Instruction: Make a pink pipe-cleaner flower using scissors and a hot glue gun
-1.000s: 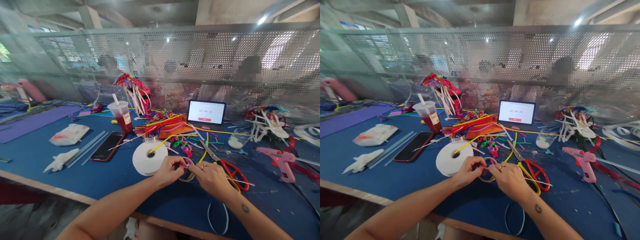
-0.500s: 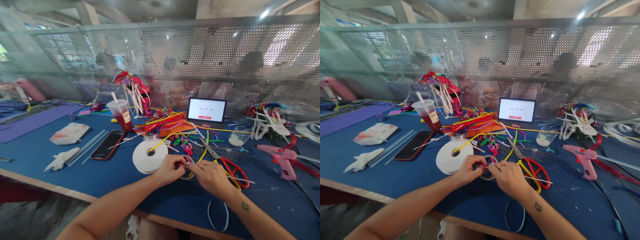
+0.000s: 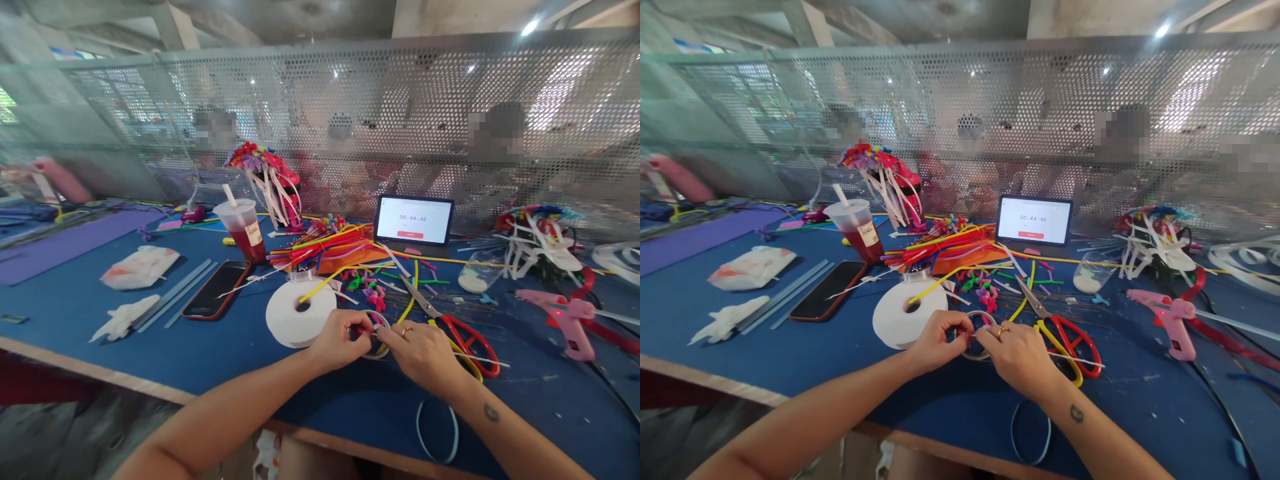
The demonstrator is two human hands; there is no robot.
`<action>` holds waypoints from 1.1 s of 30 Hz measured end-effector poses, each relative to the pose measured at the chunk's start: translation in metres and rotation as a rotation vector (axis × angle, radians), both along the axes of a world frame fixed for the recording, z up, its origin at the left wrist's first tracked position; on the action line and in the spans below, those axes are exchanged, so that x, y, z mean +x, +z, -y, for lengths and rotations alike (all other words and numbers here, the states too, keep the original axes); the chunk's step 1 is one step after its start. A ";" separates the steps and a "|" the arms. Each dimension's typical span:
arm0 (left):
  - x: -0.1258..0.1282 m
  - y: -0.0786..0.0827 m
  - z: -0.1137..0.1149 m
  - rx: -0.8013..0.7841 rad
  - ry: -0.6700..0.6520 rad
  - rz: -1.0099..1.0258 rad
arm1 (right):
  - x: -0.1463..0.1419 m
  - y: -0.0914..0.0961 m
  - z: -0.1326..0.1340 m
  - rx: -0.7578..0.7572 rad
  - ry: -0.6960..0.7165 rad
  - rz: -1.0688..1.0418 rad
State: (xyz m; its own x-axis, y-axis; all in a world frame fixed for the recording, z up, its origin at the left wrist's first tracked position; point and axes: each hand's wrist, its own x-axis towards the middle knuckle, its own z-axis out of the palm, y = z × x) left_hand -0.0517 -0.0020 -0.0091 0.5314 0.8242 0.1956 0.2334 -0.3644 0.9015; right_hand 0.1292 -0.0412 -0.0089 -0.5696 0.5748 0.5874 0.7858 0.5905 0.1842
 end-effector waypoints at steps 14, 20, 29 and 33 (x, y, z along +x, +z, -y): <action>0.002 0.002 0.000 -0.013 0.008 0.016 | 0.000 -0.002 0.000 -0.004 -0.009 0.000; 0.002 0.002 0.000 -0.016 0.004 0.015 | 0.001 -0.004 -0.001 -0.007 -0.015 0.011; 0.002 0.001 0.001 -0.015 0.006 0.030 | 0.001 -0.003 -0.001 -0.006 -0.011 0.007; 0.002 0.000 0.001 0.003 0.000 0.024 | 0.001 -0.003 0.000 -0.027 -0.009 0.009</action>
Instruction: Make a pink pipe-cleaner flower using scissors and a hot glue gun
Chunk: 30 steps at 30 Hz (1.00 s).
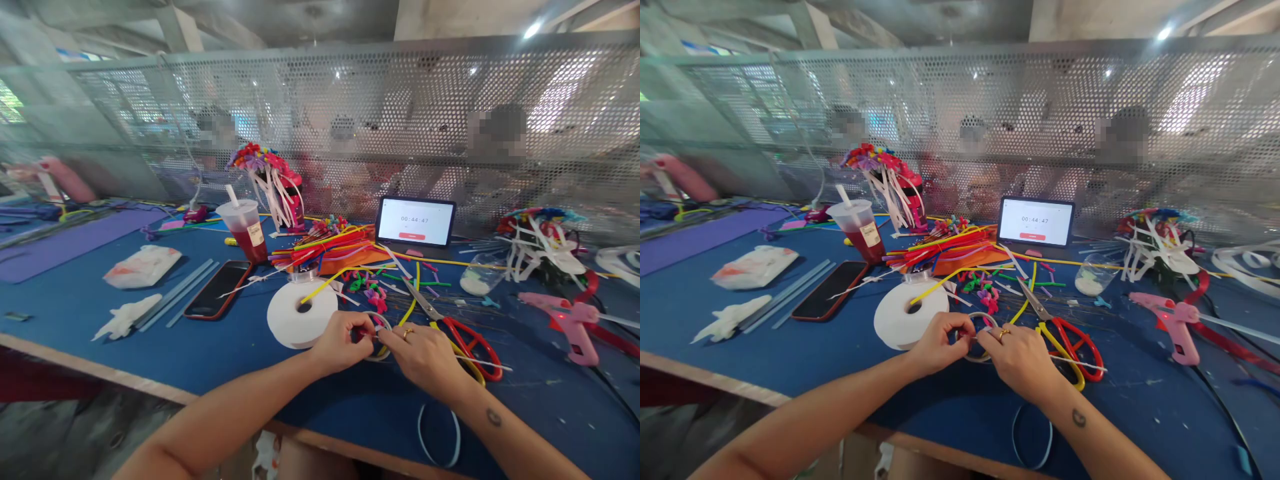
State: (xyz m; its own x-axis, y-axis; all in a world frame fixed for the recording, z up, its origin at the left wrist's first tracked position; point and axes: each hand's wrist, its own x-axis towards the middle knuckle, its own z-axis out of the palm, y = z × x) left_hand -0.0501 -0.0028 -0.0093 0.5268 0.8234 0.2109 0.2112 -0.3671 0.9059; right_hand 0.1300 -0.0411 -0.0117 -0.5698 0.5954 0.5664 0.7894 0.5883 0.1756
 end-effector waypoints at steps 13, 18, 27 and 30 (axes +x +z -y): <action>0.001 -0.001 -0.001 0.000 -0.003 0.002 | 0.001 -0.003 0.000 -0.006 0.009 -0.020; 0.001 0.001 0.000 0.000 -0.006 0.008 | 0.001 -0.002 0.000 0.005 0.014 -0.018; 0.001 -0.004 -0.001 -0.005 -0.011 0.008 | 0.001 -0.002 -0.001 0.008 0.013 -0.014; 0.001 -0.003 -0.001 -0.010 -0.007 0.004 | 0.001 -0.003 0.000 0.022 0.016 -0.020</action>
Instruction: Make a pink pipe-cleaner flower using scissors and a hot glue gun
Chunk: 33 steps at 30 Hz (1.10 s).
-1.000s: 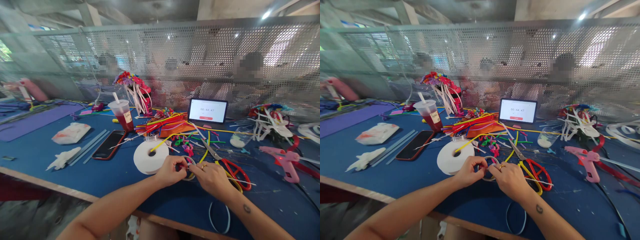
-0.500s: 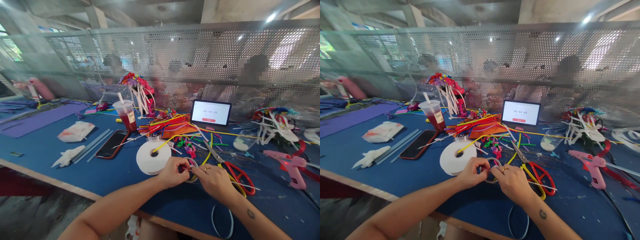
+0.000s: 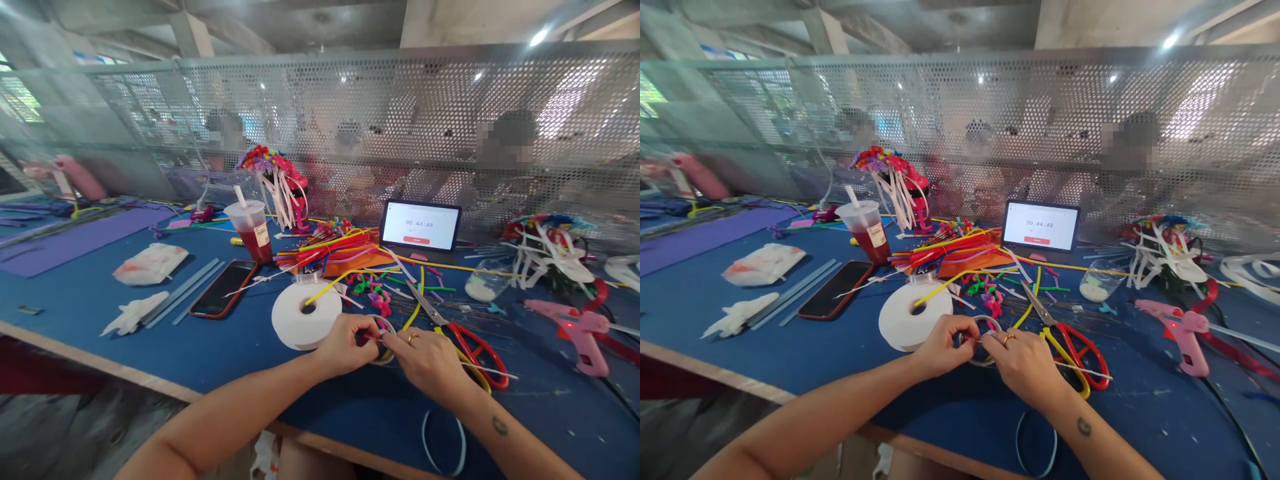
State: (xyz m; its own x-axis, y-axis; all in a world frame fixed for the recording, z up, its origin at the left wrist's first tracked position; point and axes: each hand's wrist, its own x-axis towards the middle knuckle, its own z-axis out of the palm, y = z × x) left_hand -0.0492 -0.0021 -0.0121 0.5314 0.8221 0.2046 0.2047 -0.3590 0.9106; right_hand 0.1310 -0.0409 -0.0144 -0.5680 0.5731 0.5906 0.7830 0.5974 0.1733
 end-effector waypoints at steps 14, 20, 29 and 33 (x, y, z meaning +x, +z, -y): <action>0.000 0.002 0.001 -0.012 -0.008 -0.004 | 0.000 0.000 0.000 -0.003 -0.007 0.003; 0.001 0.001 -0.001 -0.040 0.003 -0.008 | 0.000 0.000 -0.001 -0.014 -0.019 0.020; 0.000 0.006 0.001 -0.117 -0.012 0.006 | 0.001 0.000 -0.003 -0.001 -0.030 0.028; 0.001 0.004 0.001 -0.082 -0.002 -0.005 | 0.000 0.001 -0.003 -0.012 -0.023 0.027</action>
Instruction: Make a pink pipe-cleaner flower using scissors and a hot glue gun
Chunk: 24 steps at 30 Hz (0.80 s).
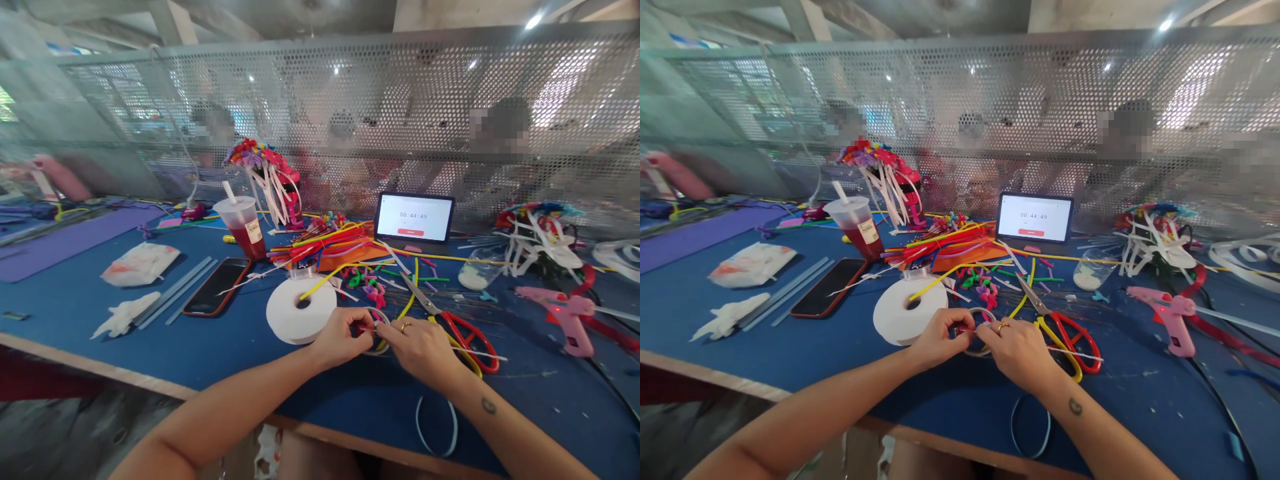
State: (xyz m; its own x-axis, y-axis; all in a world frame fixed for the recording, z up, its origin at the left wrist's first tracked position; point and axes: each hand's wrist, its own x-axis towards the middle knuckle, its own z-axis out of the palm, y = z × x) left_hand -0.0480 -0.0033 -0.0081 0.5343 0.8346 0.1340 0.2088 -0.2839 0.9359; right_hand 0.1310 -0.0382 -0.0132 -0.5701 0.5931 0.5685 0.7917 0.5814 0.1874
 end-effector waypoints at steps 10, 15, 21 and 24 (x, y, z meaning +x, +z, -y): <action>0.000 -0.001 -0.001 -0.061 -0.002 0.049 | -0.002 0.006 0.003 0.003 -0.001 -0.001; -0.005 -0.002 -0.003 -0.180 -0.075 0.183 | 0.001 0.007 0.003 -0.020 0.000 -0.003; -0.004 -0.001 -0.004 -0.222 -0.079 0.192 | 0.000 0.007 0.002 -0.015 -0.018 0.003; -0.002 -0.003 -0.004 -0.245 -0.084 0.184 | 0.001 0.008 0.002 -0.024 -0.021 0.022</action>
